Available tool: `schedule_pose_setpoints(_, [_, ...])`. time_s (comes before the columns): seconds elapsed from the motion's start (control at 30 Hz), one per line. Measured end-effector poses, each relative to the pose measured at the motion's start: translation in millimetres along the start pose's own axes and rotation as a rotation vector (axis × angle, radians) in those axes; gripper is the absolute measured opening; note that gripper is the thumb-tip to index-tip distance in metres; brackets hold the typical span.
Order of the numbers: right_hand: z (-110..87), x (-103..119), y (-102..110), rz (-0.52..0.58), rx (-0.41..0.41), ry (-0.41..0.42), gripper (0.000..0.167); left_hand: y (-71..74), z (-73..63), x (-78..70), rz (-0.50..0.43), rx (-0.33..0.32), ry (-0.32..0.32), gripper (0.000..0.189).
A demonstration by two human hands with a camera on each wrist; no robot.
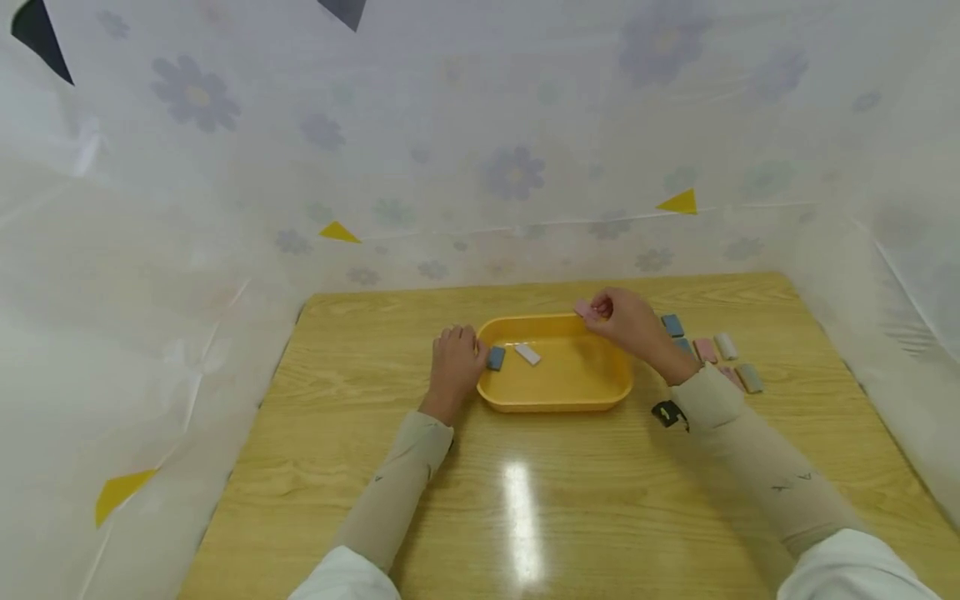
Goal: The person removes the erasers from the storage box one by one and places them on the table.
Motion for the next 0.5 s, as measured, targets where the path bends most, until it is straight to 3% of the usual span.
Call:
schedule_pose_setpoints(0.27, [-26.8, -33.7, 28.4, 0.042, -0.011, -0.129, 0.033, -1.2, -0.8, -1.5, -0.004, 0.001, 0.005, 0.022])
schedule_pose_setpoints(0.5, [-46.6, -76.8, 43.6, 0.030, -0.036, -0.213, 0.048, -2.3, 1.0, 0.0, -0.007, 0.007, 0.012, 0.022])
Point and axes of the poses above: each hand's wrist, its own z-axis towards the middle knuckle, its own y-axis out of the back of the hand, x = y × z, the point moved 3 cm from there along z, towards the middle knuckle, and after that the axes turned 13 degrees about x, right-handed, at the moved point
